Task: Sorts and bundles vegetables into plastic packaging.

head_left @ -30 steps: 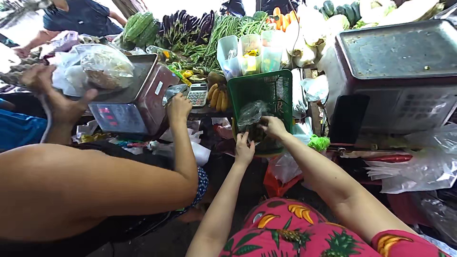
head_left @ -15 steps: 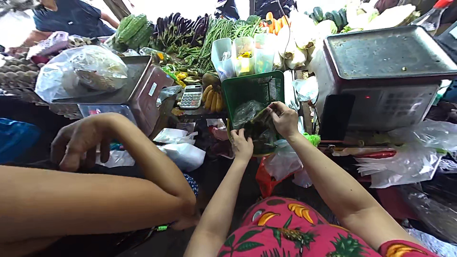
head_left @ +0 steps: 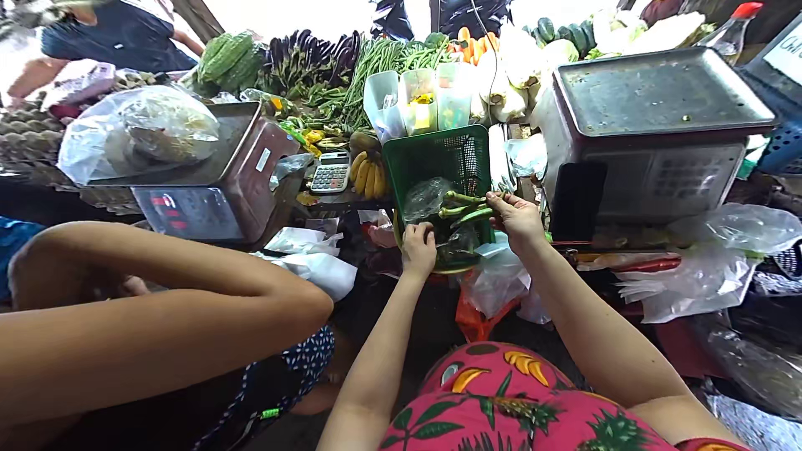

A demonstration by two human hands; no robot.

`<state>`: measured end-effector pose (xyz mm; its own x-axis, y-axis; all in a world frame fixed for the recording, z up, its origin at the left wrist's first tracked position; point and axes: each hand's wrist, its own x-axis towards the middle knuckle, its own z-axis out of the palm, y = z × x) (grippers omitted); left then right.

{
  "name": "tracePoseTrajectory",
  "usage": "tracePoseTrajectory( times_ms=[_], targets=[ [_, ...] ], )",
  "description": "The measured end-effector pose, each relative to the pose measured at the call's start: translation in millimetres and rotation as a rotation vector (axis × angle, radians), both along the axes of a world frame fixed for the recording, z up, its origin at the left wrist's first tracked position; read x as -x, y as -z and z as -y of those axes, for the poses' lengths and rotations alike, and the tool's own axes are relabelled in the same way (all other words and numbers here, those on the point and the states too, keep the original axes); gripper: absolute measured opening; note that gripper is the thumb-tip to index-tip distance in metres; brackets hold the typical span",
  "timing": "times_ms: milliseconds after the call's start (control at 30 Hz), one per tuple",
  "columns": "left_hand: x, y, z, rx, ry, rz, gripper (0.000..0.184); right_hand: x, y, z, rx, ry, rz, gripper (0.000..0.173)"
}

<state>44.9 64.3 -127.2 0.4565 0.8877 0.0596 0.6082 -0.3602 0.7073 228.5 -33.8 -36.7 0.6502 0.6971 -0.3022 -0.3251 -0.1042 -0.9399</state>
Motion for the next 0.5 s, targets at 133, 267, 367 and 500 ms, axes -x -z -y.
tracePoseTrajectory(
  times_ms=[133, 267, 367, 500],
  targets=[
    [-2, -27, 22, 0.458, 0.358, 0.783, 0.064, 16, 8, 6, 0.031, -0.072, -0.246, 0.021],
    [-8, -36, 37, 0.455, 0.491, 0.939, 0.047, 38, 22, 11, 0.108, -0.216, -0.391, 0.019],
    [-1, -37, 41, 0.483, 0.322, 1.128, 0.038, 39, 29, 19, 0.186, -0.335, -0.140, 0.031],
    [27, -41, 41, 0.621, -0.108, 0.839, 0.033, 37, 23, 28, 0.211, -0.468, 0.344, 0.064]
  ],
)
